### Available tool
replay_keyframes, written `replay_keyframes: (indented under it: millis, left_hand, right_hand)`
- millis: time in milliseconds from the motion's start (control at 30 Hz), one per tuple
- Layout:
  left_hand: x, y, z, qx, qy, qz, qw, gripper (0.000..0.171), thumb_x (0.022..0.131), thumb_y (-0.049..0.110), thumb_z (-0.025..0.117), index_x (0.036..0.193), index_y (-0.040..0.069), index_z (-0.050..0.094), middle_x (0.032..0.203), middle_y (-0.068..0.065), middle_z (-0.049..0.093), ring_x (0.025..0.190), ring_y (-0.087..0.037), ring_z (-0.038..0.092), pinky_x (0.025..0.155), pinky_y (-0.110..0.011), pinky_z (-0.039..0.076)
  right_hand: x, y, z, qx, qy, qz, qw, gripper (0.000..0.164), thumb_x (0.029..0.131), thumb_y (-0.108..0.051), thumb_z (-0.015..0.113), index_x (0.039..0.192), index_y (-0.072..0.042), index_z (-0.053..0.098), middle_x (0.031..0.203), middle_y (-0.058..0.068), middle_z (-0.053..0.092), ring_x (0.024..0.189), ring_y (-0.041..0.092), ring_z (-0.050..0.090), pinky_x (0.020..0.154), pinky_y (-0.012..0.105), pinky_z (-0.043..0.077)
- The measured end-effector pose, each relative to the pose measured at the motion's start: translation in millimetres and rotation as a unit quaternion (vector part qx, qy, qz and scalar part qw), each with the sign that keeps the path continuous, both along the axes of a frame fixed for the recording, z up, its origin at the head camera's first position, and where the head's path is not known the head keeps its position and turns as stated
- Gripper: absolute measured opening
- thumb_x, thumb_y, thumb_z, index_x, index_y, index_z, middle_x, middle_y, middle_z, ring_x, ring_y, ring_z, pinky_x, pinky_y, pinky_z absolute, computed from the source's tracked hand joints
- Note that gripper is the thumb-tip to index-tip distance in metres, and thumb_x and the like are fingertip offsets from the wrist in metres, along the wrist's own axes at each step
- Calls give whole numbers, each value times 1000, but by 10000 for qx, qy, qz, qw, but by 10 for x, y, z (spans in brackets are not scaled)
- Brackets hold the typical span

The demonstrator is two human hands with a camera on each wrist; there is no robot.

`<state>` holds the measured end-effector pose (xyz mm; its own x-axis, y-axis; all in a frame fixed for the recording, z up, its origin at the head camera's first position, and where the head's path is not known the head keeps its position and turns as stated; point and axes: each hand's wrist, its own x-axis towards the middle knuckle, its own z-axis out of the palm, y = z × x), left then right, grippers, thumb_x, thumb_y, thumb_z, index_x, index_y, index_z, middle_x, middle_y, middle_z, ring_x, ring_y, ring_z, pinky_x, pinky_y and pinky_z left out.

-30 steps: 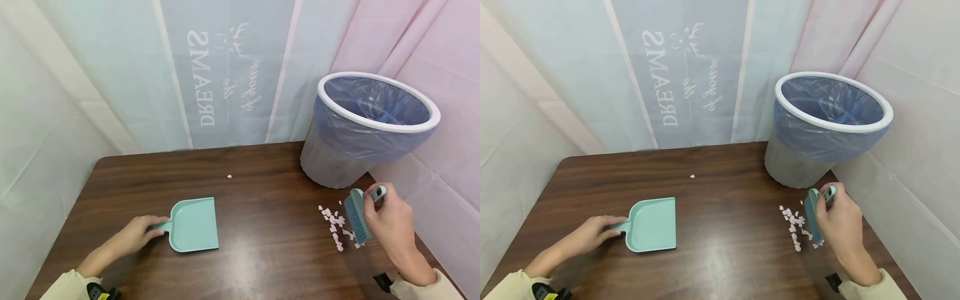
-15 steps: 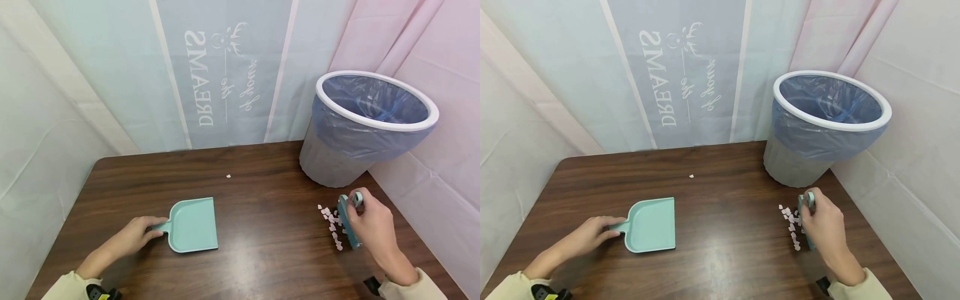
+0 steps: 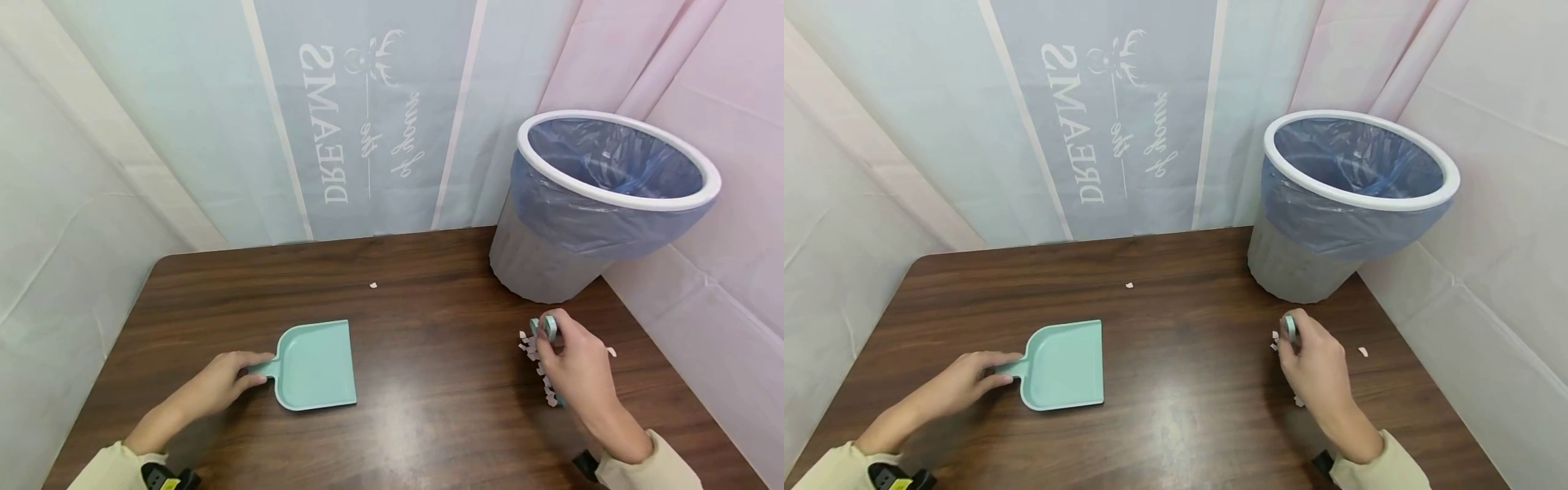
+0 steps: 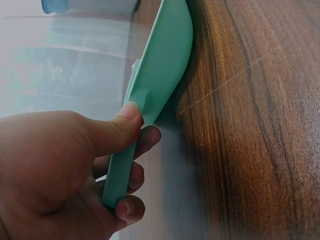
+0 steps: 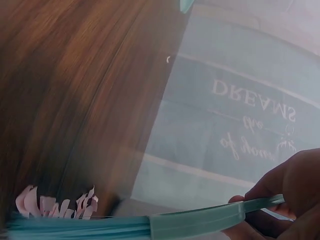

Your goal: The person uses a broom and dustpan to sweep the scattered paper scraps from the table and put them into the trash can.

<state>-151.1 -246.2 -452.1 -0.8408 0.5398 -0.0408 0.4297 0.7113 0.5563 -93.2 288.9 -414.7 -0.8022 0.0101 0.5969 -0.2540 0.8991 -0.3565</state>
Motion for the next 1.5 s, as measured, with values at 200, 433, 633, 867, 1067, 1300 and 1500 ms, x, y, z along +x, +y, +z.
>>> replay_keyframes:
  millis: [200, 433, 633, 867, 1067, 1300, 1500]
  left_hand:
    - [7, 3, 3, 24, -61, 29, 10000, 37, 90, 8, 74, 124, -7, 69, 120, -18, 71, 112, -38, 67, 90, -47, 56]
    - [9, 4, -9, 45, -121, 58, 9999, 37, 91, 8, 74, 124, -7, 68, 121, -20, 71, 113, -39, 67, 91, -49, 56]
    - [19, 7, -14, 19, -123, 80, 9999, 37, 90, 8, 75, 124, -7, 69, 120, -19, 71, 112, -38, 67, 90, -48, 56]
    - [11, 15, 1, 52, -119, 60, 9999, 37, 90, 8, 75, 124, -7, 69, 120, -19, 71, 112, -38, 67, 90, -48, 56]
    - [6, 12, 3, 31, -133, 38, 9999, 37, 90, 9, 75, 124, -6, 69, 120, -18, 71, 112, -38, 67, 90, -48, 56]
    - [-12, -12, -3, 22, -184, 26, 9998, 38, 91, 9, 75, 124, -7, 68, 120, -19, 71, 112, -39, 67, 89, -48, 56]
    - [-18, -21, -5, -14, -182, 25, 9998, 39, 90, 10, 75, 124, -7, 68, 120, -20, 71, 112, -39, 67, 89, -49, 56]
  right_hand:
    - [-44, -90, 25, -165, 58, 54, 9998, 25, 82, 9, 73, 93, -10, 61, 80, 2, 64, 56, 6, 50, 52, 16, 38]
    - [-105, -219, 31, -449, 87, 167, 9988, 26, 82, 10, 73, 91, -11, 60, 77, 0, 59, 54, 5, 45, 50, 15, 36]
    - [-172, -332, 16, -670, 56, 239, 9974, 25, 83, 9, 72, 92, -11, 60, 76, 0, 59, 53, 7, 47, 47, 14, 38]
    - [-256, -497, 20, -796, 60, 443, 9958, 24, 85, 6, 73, 92, -13, 60, 75, -2, 57, 51, 7, 45, 46, 17, 38]
    - [-307, -671, 24, -959, 46, 735, 9927, 24, 86, 8, 71, 92, -12, 59, 76, -2, 57, 54, 7, 48, 46, 17, 40]
    - [-371, -904, 33, -1291, -147, 982, 9866, 24, 86, 9, 72, 92, -11, 59, 77, -1, 59, 66, 8, 60, 50, 17, 49]
    - [-415, -1098, 35, -1591, -275, 1226, 9792, 23, 87, 7, 71, 93, -11, 58, 78, -1, 60, 69, 9, 63, 51, 21, 53]
